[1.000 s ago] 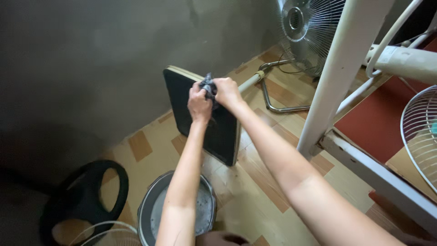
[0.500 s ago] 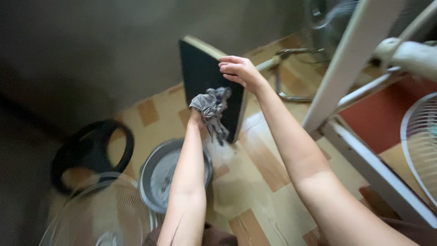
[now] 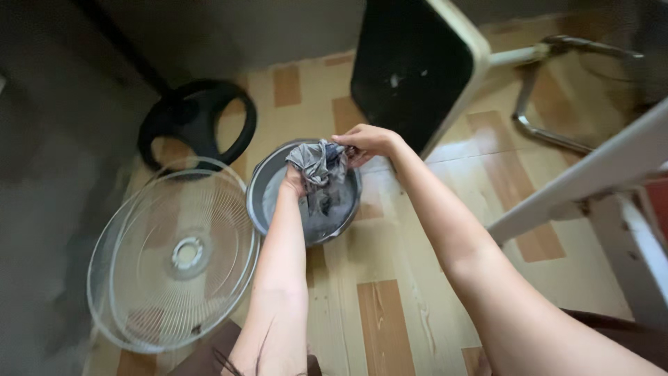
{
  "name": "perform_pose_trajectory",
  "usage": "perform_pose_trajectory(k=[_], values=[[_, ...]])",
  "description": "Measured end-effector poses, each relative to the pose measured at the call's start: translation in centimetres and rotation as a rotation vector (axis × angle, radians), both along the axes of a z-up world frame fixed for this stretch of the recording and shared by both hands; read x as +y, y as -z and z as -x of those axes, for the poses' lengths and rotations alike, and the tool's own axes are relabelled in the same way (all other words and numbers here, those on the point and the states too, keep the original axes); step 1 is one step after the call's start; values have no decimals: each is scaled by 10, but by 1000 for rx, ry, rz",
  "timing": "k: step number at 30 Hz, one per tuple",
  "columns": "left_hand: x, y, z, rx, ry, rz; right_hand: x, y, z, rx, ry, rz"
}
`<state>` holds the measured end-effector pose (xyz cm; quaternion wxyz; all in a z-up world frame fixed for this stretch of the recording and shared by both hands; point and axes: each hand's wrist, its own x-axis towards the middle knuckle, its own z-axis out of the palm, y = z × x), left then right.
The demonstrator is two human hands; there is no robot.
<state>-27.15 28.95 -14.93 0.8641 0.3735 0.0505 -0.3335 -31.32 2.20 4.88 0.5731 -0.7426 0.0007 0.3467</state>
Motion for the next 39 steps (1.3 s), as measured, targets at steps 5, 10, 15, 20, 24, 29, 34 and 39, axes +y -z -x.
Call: perform_pose_trajectory(k=[5,10,15,20,24,29,34,39], values=[[53,33,34,55,-120,-193,37,72,-20,-100,-39,-22],[114,28,56,95,-100,-762,43,134,-41,-87,72,16],[105,11,70,-260,-387,-1262,55,186,-56,-362,-51,248],[37,26,82,-941,-30,-1806,99,230,-35,-813,-580,833],[14,51,93,-962,83,-2019,113,241,-1,-704,-630,985],[22,66,104,-860,175,-2132,115,237,7,-674,-641,940],[23,77,92,-534,-256,-1847,118,236,-3,-808,-323,787],[22,104,72,295,-829,-294,146,220,15,-363,170,57]])
